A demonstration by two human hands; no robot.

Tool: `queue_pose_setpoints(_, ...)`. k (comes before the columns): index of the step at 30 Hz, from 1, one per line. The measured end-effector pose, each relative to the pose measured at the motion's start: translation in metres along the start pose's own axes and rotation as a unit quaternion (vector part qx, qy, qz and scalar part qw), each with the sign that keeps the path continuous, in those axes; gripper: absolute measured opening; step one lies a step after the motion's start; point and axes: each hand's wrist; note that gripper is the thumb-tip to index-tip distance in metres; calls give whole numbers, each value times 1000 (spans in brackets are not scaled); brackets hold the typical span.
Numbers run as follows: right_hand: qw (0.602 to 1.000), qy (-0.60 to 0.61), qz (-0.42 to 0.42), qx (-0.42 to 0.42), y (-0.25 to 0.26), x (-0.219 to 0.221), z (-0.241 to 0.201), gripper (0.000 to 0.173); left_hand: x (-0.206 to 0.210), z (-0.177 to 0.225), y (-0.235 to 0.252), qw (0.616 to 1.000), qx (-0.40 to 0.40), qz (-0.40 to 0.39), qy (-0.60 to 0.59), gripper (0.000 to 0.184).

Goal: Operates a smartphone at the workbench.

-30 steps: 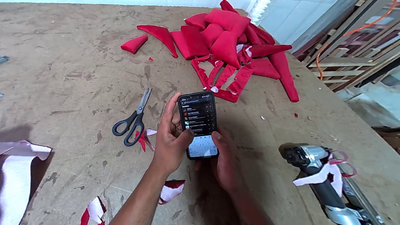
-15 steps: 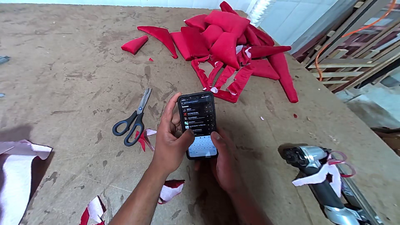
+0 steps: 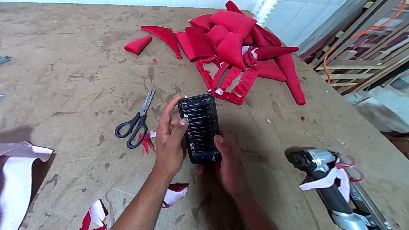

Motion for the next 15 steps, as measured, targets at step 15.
queue_pose_setpoints(15, 1000, -14, 12, 8, 1, 2, -5, 33, 0, 1, 0, 999, -28, -28, 1, 56)
Point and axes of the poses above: each hand's wrist, its own y-axis towards the middle knuckle, its own x-axis out of the palm, z = x × y, and after that the axes turned 10 degrees about z, right-handed
